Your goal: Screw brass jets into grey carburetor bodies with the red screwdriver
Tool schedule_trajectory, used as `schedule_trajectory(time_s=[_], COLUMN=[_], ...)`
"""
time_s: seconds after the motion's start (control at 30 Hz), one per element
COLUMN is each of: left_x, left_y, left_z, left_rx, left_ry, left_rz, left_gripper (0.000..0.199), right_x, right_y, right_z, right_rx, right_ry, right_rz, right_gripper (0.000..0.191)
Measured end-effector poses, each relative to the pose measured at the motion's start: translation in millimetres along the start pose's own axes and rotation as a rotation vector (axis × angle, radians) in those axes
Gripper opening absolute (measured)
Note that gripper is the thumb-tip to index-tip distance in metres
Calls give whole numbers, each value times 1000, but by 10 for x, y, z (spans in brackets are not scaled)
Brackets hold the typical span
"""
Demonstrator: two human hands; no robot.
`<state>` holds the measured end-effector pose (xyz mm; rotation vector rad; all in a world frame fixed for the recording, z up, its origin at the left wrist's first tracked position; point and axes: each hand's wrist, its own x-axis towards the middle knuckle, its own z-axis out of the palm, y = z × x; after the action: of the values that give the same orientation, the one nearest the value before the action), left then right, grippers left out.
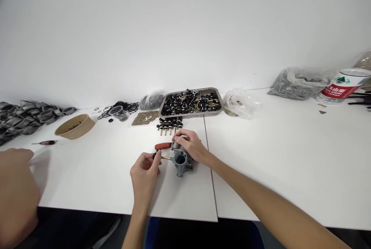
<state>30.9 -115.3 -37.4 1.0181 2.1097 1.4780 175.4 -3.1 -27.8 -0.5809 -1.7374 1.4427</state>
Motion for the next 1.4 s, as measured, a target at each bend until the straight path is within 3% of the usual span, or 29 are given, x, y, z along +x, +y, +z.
schedule_trajectory(time_s=[0.2,0.43,0.63,0.83,1.1,1.23,1.4], left_x=[-202,-601,-406,-234,-187,-169,-146], left_y=[70,193,96,96,110,41,-3], left_z=[64,169,-62,-141,-135,-146,-174], left_rx=[-37,-129,-370,-408,-397,-352,-333], left_ry=[-5,-190,-427,-569,-541,-468,-469], left_rz=[-18,-9,-125,-168,-190,-154,-102], left_gripper=[40,38,35,30,30,29,26], right_x=[-10,-39,-39,-36,-39,-41,-45], right_y=[-23,-39,-58,-62,-53,-39,-28], right_z=[26,14,6,3,-4,-6,-12], right_rx=[43,65,60,77,65,79,59], right_ry=[-40,-94,-125,-140,-145,-154,-159], right_rz=[38,89,82,67,85,86,91], right_gripper=[22,23,24,23,24,23,24])
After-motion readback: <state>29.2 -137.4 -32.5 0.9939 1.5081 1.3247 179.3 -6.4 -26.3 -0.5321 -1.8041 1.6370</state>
